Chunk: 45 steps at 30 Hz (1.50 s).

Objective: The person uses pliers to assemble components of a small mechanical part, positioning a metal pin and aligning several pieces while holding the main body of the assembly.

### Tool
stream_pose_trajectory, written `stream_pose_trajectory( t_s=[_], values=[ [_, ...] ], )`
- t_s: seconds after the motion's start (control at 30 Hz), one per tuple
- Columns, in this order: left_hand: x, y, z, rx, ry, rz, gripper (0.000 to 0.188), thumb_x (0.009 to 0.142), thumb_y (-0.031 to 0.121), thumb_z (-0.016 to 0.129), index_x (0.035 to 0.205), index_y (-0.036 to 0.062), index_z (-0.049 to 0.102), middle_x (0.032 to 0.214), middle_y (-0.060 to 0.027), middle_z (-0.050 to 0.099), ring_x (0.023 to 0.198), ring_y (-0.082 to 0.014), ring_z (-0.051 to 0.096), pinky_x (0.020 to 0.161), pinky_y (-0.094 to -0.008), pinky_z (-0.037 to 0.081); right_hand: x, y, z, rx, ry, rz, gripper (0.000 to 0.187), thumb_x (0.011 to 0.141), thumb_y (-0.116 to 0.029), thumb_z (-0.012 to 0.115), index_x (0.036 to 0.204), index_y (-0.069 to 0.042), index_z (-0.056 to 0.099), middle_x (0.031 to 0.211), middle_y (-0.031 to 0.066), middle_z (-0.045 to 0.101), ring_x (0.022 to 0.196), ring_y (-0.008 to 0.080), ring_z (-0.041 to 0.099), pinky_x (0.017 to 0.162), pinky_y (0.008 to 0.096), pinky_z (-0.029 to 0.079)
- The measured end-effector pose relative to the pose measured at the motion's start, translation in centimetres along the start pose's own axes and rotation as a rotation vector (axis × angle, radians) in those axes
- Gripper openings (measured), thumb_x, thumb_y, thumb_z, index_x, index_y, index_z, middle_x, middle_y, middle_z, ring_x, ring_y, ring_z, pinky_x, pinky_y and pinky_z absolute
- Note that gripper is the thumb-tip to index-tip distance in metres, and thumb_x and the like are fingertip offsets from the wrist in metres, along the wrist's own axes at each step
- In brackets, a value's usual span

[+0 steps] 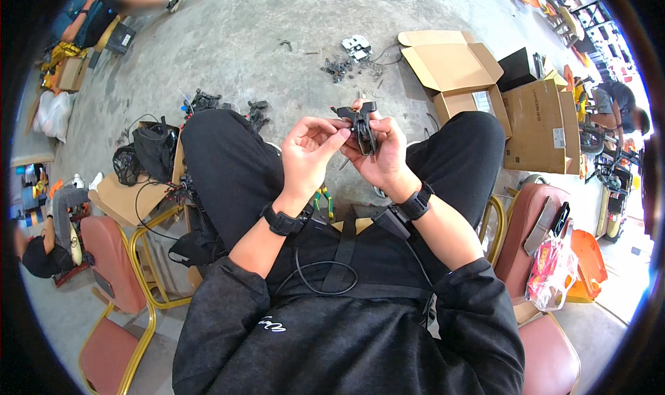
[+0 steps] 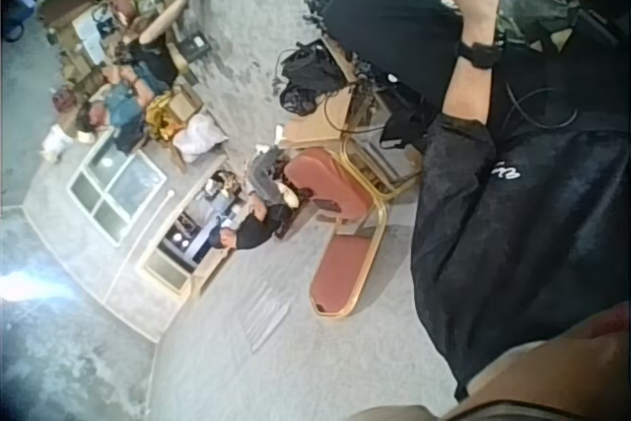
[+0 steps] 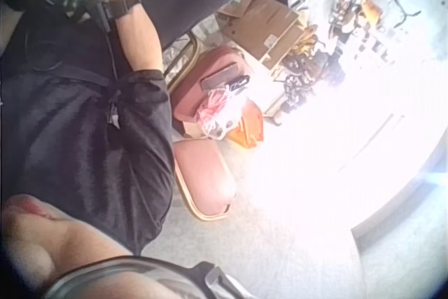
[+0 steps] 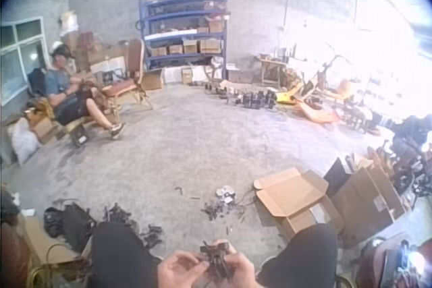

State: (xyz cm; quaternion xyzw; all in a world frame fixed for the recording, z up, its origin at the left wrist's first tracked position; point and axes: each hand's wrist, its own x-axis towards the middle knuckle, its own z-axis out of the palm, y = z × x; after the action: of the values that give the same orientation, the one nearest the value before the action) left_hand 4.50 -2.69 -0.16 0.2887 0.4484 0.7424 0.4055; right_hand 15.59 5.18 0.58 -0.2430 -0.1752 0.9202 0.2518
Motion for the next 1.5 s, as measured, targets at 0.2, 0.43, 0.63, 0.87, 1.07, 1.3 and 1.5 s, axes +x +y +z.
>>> stream_pose_trajectory(
  t_s=[0.2, 0.43, 0.63, 0.87, 1.07, 1.3, 1.5],
  values=[
    [0.1, -0.3, -0.5, -0.140, 0.000, -0.150, 0.014, 0.080, -0.006, 0.066, 0.090, -0.0004, 0.056, 0.096, -0.0128, 0.065, 0.089, -0.0133, 0.061, 0.080, -0.0245, 0.049, 0.1, 0.1, -0.4, -0.022, 0.005, -0.027, 0.034, 0.074, -0.024, 0.049, 0.107, -0.017, 0.050, 0.097, 0.0031, 0.056, 0.082, 0.0147, 0.055, 0.068, 0.0275, 0.042],
    [0.1, -0.2, -0.6, -0.164, 0.005, -0.179, 0.014, 0.080, -0.006, 0.066, 0.089, 0.0001, 0.057, 0.095, -0.0122, 0.065, 0.089, -0.0143, 0.062, 0.081, -0.0260, 0.050, 0.2, 0.1, -0.4, -0.052, 0.014, -0.065, 0.035, 0.073, -0.023, 0.049, 0.108, -0.018, 0.050, 0.097, 0.0022, 0.054, 0.085, 0.0149, 0.054, 0.070, 0.0277, 0.043],
    [0.1, 0.5, -0.3, -0.053, -0.013, -0.080, 0.017, 0.078, -0.009, 0.066, 0.087, 0.0005, 0.056, 0.094, -0.0129, 0.065, 0.090, -0.0152, 0.062, 0.084, -0.0278, 0.049, 0.2, 0.1, -0.4, -0.022, -0.018, 0.000, 0.034, 0.075, -0.023, 0.049, 0.108, -0.018, 0.050, 0.100, 0.0023, 0.055, 0.087, 0.0153, 0.055, 0.071, 0.0289, 0.044],
    [-0.2, 0.5, 0.2, 0.136, -0.029, 0.125, 0.021, 0.076, -0.014, 0.065, 0.086, 0.0009, 0.054, 0.099, -0.0147, 0.063, 0.094, -0.0183, 0.061, 0.087, -0.0294, 0.048, 0.2, 0.2, -0.5, 0.018, -0.018, 0.016, 0.035, 0.076, -0.025, 0.048, 0.110, -0.016, 0.050, 0.102, 0.0030, 0.056, 0.089, 0.0157, 0.056, 0.077, 0.0324, 0.046],
    [-0.3, 0.4, 0.5, 0.126, -0.053, 0.189, 0.022, 0.076, -0.015, 0.064, 0.086, 0.0011, 0.053, 0.100, -0.0137, 0.062, 0.096, -0.0190, 0.060, 0.087, -0.0300, 0.048, 0.1, 0.0, -0.4, 0.026, -0.028, 0.018, 0.036, 0.076, -0.025, 0.048, 0.110, -0.015, 0.049, 0.102, 0.0034, 0.057, 0.089, 0.0165, 0.056, 0.080, 0.0334, 0.046],
    [0.0, 0.1, 0.2, 0.237, -0.134, 0.360, 0.023, 0.075, -0.017, 0.062, 0.085, 0.0011, 0.053, 0.095, -0.0118, 0.059, 0.096, -0.0212, 0.061, 0.088, -0.0336, 0.048, 0.2, 0.1, -0.5, 0.048, -0.079, 0.030, 0.035, 0.077, -0.027, 0.047, 0.109, -0.014, 0.049, 0.100, 0.0068, 0.059, 0.089, 0.0182, 0.057, 0.081, 0.0354, 0.046],
    [-0.2, 0.5, 0.4, 0.155, -0.156, 0.337, 0.022, 0.075, -0.018, 0.061, 0.084, 0.0010, 0.053, 0.095, -0.0113, 0.059, 0.094, -0.0224, 0.061, 0.088, -0.0347, 0.048, 0.5, 0.3, -0.9, 0.064, -0.107, 0.025, 0.035, 0.078, -0.028, 0.046, 0.111, -0.014, 0.048, 0.100, 0.0092, 0.060, 0.090, 0.0211, 0.059, 0.084, 0.0359, 0.045]
  ],
)
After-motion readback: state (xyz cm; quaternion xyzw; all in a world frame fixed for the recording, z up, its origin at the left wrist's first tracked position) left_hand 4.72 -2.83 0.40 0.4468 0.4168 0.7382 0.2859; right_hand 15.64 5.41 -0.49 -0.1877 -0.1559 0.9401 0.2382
